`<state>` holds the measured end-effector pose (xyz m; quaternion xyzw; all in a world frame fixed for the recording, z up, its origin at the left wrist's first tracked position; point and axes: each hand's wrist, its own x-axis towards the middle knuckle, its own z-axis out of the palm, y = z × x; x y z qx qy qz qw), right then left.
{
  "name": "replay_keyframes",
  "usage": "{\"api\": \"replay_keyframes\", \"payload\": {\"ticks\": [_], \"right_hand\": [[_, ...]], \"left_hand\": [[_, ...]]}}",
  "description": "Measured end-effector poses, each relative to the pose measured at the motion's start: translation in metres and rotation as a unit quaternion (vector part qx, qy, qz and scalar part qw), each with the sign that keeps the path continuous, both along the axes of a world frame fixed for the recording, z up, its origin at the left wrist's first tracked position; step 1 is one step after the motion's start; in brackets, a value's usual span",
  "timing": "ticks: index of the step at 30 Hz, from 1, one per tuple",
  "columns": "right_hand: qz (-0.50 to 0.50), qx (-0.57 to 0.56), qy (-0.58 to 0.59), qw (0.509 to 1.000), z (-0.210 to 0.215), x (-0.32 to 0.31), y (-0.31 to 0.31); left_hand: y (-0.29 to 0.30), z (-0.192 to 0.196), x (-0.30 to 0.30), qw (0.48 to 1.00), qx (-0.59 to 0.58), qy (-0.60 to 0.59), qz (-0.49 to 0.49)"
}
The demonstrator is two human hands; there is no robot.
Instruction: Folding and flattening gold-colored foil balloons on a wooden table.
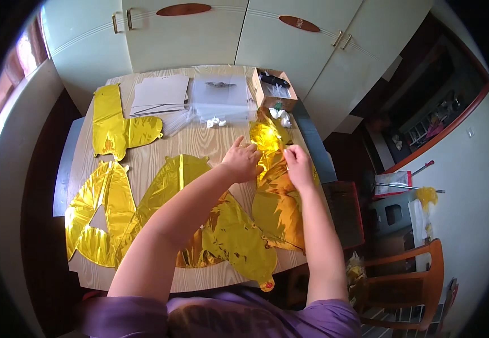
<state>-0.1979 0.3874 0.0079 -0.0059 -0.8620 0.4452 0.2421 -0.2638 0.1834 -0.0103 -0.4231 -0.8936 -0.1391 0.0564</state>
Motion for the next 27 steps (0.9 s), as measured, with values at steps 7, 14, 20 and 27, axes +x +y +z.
{"api": "replay_keyframes", "payload": {"ticks": [7,14,20,27], "right_hand": [[0.048,0.018,0.034,0.998,0.04,0.046,0.018],[-0.049,-0.329,0.215,0.918,0.023,0.166,0.144],[-0.138,-0.414,0.366,0.822,0.073,0.294,0.222],[-0.166,-0.404,0.306,0.846,0.181,0.257,0.147]], "left_hand": [[0.027,0.032,-0.016,0.992,-0.12,-0.024,-0.013],[0.036,0.025,-0.022,0.984,-0.133,-0.112,0.03],[0.046,0.041,-0.044,0.98,-0.139,-0.142,0.03],[0.031,0.043,-0.03,0.987,-0.039,-0.153,0.004]]}}
